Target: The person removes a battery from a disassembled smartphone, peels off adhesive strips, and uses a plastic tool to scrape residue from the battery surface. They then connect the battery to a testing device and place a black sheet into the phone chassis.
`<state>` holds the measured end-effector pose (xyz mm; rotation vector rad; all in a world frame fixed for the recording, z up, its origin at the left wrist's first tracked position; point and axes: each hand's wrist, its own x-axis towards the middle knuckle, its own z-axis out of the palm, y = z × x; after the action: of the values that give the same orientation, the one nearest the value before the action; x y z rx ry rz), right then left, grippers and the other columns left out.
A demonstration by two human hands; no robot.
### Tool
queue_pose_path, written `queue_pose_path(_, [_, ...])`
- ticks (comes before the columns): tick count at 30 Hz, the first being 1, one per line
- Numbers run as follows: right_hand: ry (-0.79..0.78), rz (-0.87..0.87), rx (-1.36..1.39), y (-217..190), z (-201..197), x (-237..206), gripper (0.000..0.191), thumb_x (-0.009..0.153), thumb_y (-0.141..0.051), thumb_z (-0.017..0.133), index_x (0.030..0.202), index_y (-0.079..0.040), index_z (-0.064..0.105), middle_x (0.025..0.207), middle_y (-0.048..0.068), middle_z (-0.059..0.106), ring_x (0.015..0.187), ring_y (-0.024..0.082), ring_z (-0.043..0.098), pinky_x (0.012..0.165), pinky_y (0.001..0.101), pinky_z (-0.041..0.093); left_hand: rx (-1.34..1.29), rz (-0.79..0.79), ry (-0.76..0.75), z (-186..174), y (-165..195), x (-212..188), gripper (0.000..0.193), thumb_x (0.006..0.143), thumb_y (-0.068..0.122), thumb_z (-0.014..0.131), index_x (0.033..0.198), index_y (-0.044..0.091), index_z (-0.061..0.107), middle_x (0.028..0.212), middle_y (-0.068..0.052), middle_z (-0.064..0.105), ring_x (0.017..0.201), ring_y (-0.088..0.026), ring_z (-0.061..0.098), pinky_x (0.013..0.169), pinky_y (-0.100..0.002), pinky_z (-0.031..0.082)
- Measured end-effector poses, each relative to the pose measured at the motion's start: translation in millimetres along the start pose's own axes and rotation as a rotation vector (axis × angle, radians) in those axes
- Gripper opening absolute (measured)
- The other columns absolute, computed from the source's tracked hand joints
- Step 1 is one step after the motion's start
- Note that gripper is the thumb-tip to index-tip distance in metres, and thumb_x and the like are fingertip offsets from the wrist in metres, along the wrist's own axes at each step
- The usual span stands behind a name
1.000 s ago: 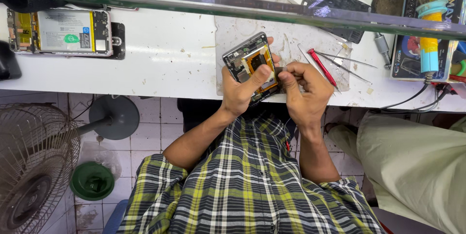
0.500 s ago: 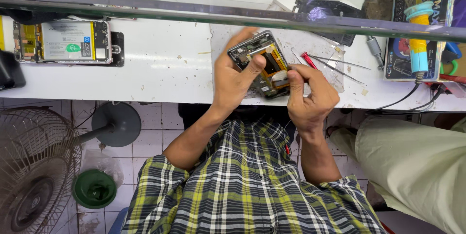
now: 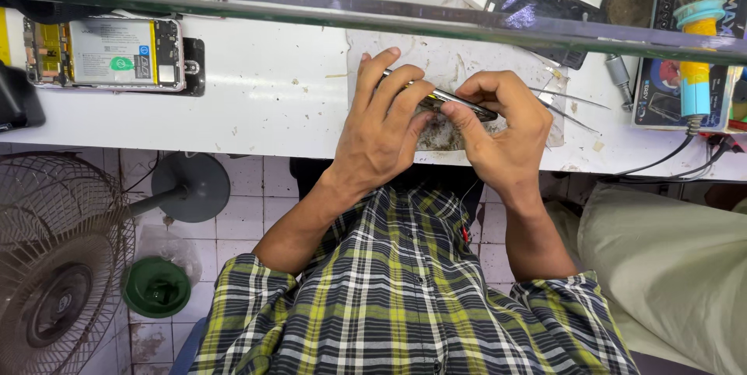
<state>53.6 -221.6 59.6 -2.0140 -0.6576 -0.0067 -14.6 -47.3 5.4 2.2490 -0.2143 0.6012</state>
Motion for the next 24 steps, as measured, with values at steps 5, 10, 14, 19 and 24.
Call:
queue_pose_path(5, [-0.049,0.095,0.159,13.0,-1.0,6.2,0.011,0.096,-0.001,0.081,0.102,0.002,0.073,0.096,0.006,0.069,0.088,0.011,0.07,0.082,0.0258,0.058,-0.001,0.028,0.016,0.7,-2.3,-1.6,0.036,0.096,0.009,0.077,0.126,0.005,0.058,0.137,-0.011,0.054,0.146,-0.04,0.04,0.127,-0.071,0.029])
queue_pose_path(10, [-0.082,0.101,0.239,25.0,-3.1,7.5,0.01,0.097,-0.001,0.08,0.104,0.003,0.074,0.096,0.007,0.069,0.088,0.012,0.068,0.082,0.0251,0.056,0.029,0.031,0.012,0.9,-1.1,0.1,0.034,0.096,0.01,0.076,0.125,0.008,0.059,0.14,-0.012,0.054,0.148,-0.042,0.037,0.125,-0.072,0.028])
queue_pose_path(14, [-0.104,0.107,0.237,30.1,-5.0,10.9,0.009,0.098,-0.003,0.08,0.103,0.002,0.074,0.094,0.007,0.07,0.085,0.012,0.068,0.08,0.0249,0.055,0.052,0.044,0.017,1.7,-1.4,1.4,0.033,0.098,0.01,0.076,0.126,0.008,0.058,0.143,-0.012,0.052,0.15,-0.044,0.035,0.125,-0.072,0.029])
queue_pose_path(19, [-0.141,0.137,0.264,28.8,-7.7,15.0,0.009,0.097,-0.004,0.08,0.102,0.002,0.074,0.094,0.007,0.07,0.086,0.012,0.07,0.081,0.0249,0.057,0.066,0.051,-0.031,-0.2,-3.6,-2.4,0.042,0.096,0.011,0.077,0.131,0.01,0.055,0.145,-0.012,0.048,0.15,-0.043,0.033,0.125,-0.073,0.03])
queue_pose_path(24, [-0.176,0.128,0.183,25.3,-9.9,19.1,0.008,0.098,-0.003,0.079,0.104,0.002,0.076,0.093,0.009,0.072,0.086,0.013,0.071,0.079,0.0256,0.058,0.094,0.07,-0.043,6.0,-6.3,-3.3,0.051,0.094,0.019,0.082,0.134,0.012,0.051,0.144,-0.012,0.046,0.149,-0.043,0.032,0.124,-0.074,0.03])
